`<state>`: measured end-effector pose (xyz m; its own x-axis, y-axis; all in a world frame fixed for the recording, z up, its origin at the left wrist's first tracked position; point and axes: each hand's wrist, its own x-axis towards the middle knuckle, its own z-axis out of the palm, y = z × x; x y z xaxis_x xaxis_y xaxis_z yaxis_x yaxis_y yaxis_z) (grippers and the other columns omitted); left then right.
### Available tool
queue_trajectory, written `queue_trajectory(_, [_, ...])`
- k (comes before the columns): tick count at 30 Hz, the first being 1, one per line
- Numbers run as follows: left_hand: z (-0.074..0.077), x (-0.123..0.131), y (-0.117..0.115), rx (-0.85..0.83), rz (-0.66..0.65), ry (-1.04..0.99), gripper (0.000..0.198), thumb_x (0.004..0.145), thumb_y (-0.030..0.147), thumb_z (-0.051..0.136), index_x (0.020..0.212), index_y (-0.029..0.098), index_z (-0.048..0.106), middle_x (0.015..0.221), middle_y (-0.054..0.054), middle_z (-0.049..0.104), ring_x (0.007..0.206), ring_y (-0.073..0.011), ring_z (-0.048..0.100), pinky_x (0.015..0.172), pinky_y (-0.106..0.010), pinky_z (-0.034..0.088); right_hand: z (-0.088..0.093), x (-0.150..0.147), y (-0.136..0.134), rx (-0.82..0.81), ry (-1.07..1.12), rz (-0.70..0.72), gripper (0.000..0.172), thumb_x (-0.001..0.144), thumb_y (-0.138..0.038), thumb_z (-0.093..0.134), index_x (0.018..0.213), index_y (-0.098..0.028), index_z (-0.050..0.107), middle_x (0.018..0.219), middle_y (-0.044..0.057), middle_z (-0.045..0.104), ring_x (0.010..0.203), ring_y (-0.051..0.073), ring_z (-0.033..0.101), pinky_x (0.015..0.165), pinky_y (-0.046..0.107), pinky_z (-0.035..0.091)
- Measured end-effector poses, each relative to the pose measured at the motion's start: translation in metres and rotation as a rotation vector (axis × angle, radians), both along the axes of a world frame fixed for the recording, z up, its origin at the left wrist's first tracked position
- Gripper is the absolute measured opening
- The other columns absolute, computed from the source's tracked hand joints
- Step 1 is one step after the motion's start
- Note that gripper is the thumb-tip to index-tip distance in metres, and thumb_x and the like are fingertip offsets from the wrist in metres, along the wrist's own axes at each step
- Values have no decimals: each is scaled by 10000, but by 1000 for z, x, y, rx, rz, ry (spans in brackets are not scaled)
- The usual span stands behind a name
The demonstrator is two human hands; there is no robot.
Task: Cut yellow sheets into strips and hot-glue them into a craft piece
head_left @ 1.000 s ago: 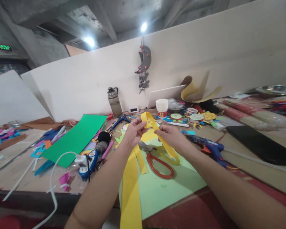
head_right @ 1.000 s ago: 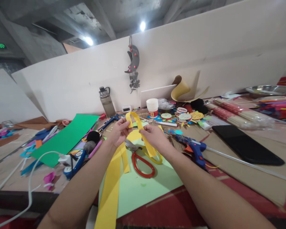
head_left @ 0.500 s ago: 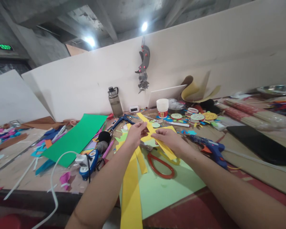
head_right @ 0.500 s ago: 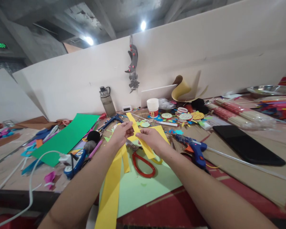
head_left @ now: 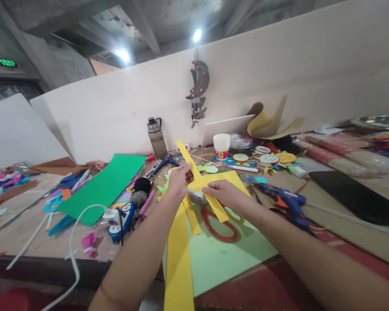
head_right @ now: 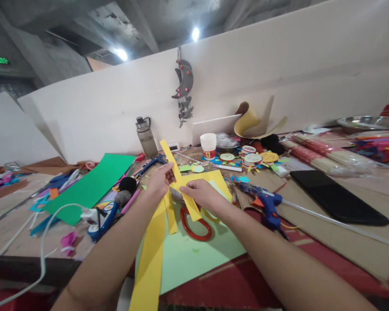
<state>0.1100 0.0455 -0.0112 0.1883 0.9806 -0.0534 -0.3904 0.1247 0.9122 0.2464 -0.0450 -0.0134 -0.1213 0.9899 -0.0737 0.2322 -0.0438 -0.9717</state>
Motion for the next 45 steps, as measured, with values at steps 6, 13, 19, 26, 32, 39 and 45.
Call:
queue_trajectory(6, [-6,-6,11,16,62,-60,212,605,240,753,700,122,604,581,6,601,471,-57,532,462,-176,402,0,-2,-4,-21,-36,60,335,756,-464,541,566,-196,478,410,-59,441,340,77,389,341,201,286])
queue_trajectory(13, [3,-13,16,-17,107,-84,151,637,194,720,718,121,615,611,-2,618,452,-35,511,352,-126,290,3,-2,-4,-27,-127,32,327,770,-440,521,557,-194,488,397,-57,430,310,72,364,316,196,244])
queue_trajectory(19, [13,-14,12,-40,124,-127,76,700,150,663,737,105,615,657,-36,655,460,-36,536,375,-113,371,5,-1,-2,7,-164,14,336,771,-432,516,541,-195,450,394,-69,382,307,59,324,315,193,208])
queue_trajectory(26, [16,-11,-1,78,-91,-18,255,727,327,681,882,167,557,808,-58,695,666,-149,668,443,-174,475,2,-4,-3,34,-104,-30,338,778,-420,498,535,-204,405,402,-74,369,326,69,354,321,201,254])
queue_trajectory(32, [10,-6,-2,83,-183,101,189,746,268,671,830,126,579,772,-76,682,614,-107,647,400,-128,395,-2,-4,-3,25,-54,-20,353,782,-444,501,540,-206,405,404,-77,368,321,73,367,311,205,265])
queue_trajectory(39, [10,-7,1,42,-129,36,153,790,265,621,802,117,585,680,-61,659,557,-89,623,356,-126,317,-4,-4,-5,14,-75,64,355,803,-487,470,599,-197,479,400,-65,409,317,80,383,323,207,259])
queue_trajectory(45, [14,-8,-1,50,-93,-2,154,838,260,549,841,111,589,646,-48,650,541,-96,623,371,-138,353,-6,-6,-6,31,-120,57,394,803,-507,473,565,-211,372,375,-83,312,294,63,304,313,205,184])
